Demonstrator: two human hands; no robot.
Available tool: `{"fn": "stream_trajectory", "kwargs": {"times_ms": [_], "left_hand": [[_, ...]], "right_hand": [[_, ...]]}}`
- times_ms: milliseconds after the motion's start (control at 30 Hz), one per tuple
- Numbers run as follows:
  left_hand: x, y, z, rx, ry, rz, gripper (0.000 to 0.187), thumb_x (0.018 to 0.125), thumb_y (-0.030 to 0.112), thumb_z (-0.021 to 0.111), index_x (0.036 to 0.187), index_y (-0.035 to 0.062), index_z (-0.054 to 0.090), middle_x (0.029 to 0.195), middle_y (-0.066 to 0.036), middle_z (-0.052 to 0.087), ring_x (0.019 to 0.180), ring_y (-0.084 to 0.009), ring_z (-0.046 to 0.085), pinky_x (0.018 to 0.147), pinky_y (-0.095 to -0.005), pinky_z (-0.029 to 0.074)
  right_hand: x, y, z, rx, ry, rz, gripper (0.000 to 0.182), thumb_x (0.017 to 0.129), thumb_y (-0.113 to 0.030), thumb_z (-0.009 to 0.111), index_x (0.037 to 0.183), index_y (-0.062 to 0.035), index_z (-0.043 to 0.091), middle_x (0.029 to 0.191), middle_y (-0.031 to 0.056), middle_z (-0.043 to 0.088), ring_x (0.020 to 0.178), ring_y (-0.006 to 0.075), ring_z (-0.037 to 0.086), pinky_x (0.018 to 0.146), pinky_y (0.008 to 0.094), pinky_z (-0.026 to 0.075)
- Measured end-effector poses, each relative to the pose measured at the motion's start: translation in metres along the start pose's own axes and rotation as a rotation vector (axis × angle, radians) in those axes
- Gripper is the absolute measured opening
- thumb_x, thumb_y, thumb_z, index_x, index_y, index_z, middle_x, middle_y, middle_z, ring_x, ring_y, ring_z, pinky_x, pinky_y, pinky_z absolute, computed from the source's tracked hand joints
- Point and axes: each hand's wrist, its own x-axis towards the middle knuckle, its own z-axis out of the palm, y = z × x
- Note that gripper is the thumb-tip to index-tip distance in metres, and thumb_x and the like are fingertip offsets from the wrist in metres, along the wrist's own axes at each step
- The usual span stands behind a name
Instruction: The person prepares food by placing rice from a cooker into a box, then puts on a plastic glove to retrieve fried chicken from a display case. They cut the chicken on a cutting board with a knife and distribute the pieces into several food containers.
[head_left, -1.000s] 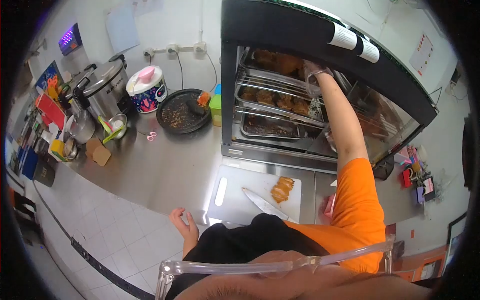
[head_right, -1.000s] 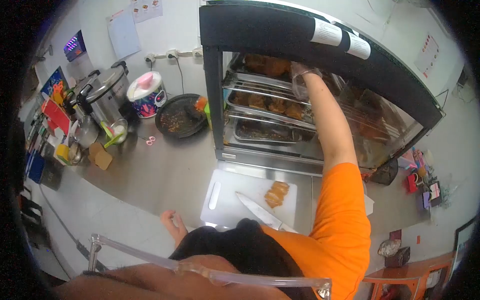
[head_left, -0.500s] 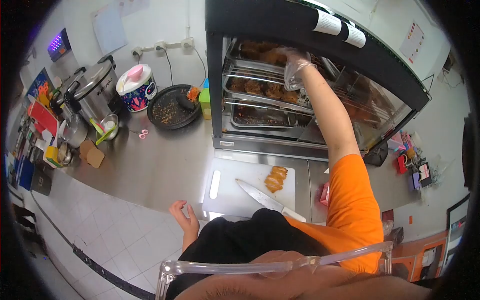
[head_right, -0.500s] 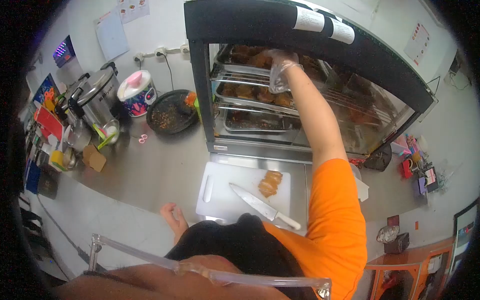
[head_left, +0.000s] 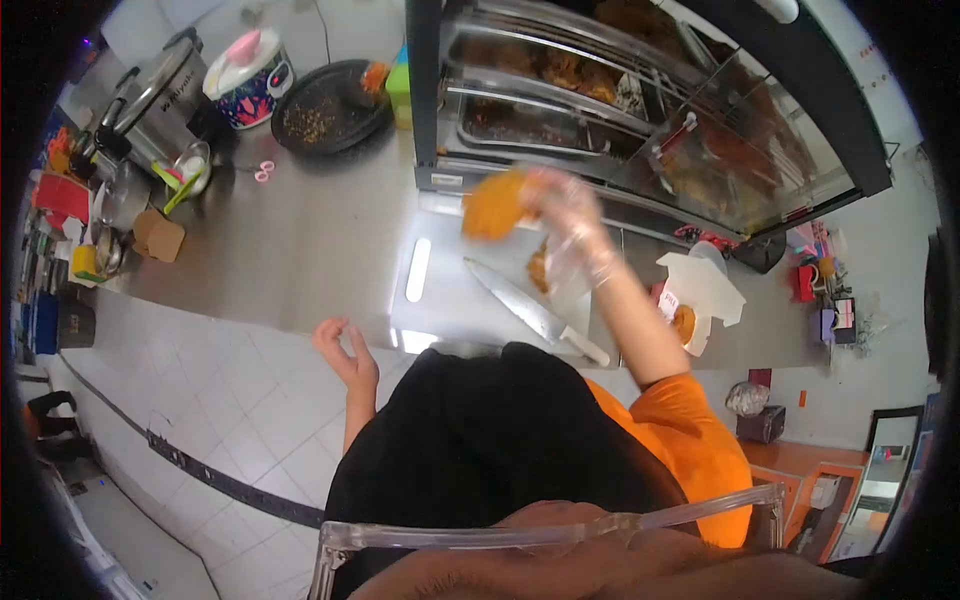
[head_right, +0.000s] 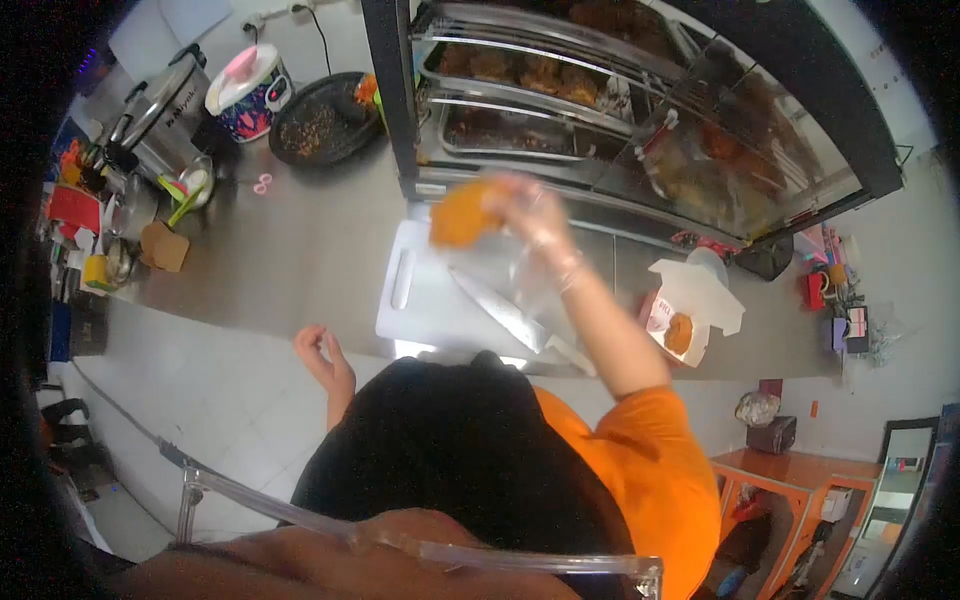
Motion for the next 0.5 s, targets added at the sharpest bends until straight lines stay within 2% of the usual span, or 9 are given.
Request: {"fn": "stream_trajectory", "kwargs": {"times_ms": [67,133,233,333,400,467,500], "left_hand": [[0.0,0.001,0.002,0.003,-0.019,-0.011,0.017,0.081,0.002,0.055,0.098,0.0031,0.053,0.101,-0.014,0.052,0.097,-0.0279,0.045,0.08,-0.0358,0.037],[0.0,0.001,0.004,0.005,-0.05,-0.018,0.018,0.081,0.002,0.055,0.099,0.0036,0.054,0.101,-0.014,0.052,0.097,-0.0277,0.045,0.08,-0.0358,0.037],[0.0,0.003,0.01,0.006,-0.113,-0.015,0.019,0.082,0.002,0.056,0.1,0.004,0.054,0.102,-0.014,0.052,0.097,-0.0275,0.045,0.081,-0.036,0.037],[-0.002,0.005,0.015,0.004,-0.172,0.001,0.018,0.082,0.003,0.056,0.1,0.004,0.054,0.102,-0.013,0.052,0.097,-0.0273,0.045,0.082,-0.036,0.036],[-0.002,0.007,0.02,-0.006,-0.205,0.0,0.017,0.083,0.004,0.056,0.099,0.0039,0.053,0.102,-0.013,0.052,0.097,-0.0272,0.045,0.083,-0.0361,0.035],[-0.004,0.006,0.026,-0.012,-0.238,0.01,0.017,0.083,0.005,0.056,0.099,0.0038,0.053,0.102,-0.013,0.053,0.097,-0.0272,0.045,0.083,-0.0362,0.035],[-0.004,0.005,0.028,-0.014,-0.252,0.016,0.016,0.083,0.005,0.056,0.099,0.0038,0.053,0.102,-0.013,0.053,0.097,-0.0272,0.045,0.084,-0.0362,0.035]], "right_hand": [[-0.021,0.088,0.008,-0.052,-0.089,0.154,0.04,0.077,-0.022,0.075,0.111,-0.0059,0.061,0.1,0.0072,0.065,0.086,0.0158,0.062,0.077,0.0294,0.052],[-0.044,0.133,0.019,-0.158,-0.14,0.339,0.038,0.08,-0.022,0.071,0.112,-0.0048,0.061,0.104,0.01,0.064,0.092,0.0171,0.061,0.079,0.0306,0.051],[-0.06,0.196,0.013,-0.386,-0.098,0.043,0.038,0.079,-0.02,0.07,0.113,-0.0046,0.061,0.102,0.0131,0.064,0.095,0.0226,0.06,0.083,0.0339,0.05],[-0.089,0.168,-0.013,-0.756,-0.122,-0.206,0.035,0.082,-0.013,0.066,0.115,-0.0026,0.059,0.105,0.0138,0.062,0.087,0.0261,0.063,0.081,0.0343,0.05],[-0.116,0.133,-0.031,-1.2,-0.05,-0.066,0.035,0.079,-0.015,0.063,0.113,-0.0048,0.06,0.109,0.02,0.058,0.094,0.0338,0.06,0.087,0.04,0.047],[-0.131,0.157,-0.063,-1.381,-0.152,0.179,0.035,0.078,-0.018,0.063,0.11,-0.0048,0.06,0.111,0.0206,0.056,0.099,0.0343,0.057,0.088,0.0436,0.045],[-0.14,0.173,-0.075,-1.346,-0.11,0.15,0.036,0.076,-0.017,0.063,0.109,-0.0045,0.06,0.109,0.0204,0.057,0.099,0.0343,0.057,0.088,0.0436,0.045]]}}
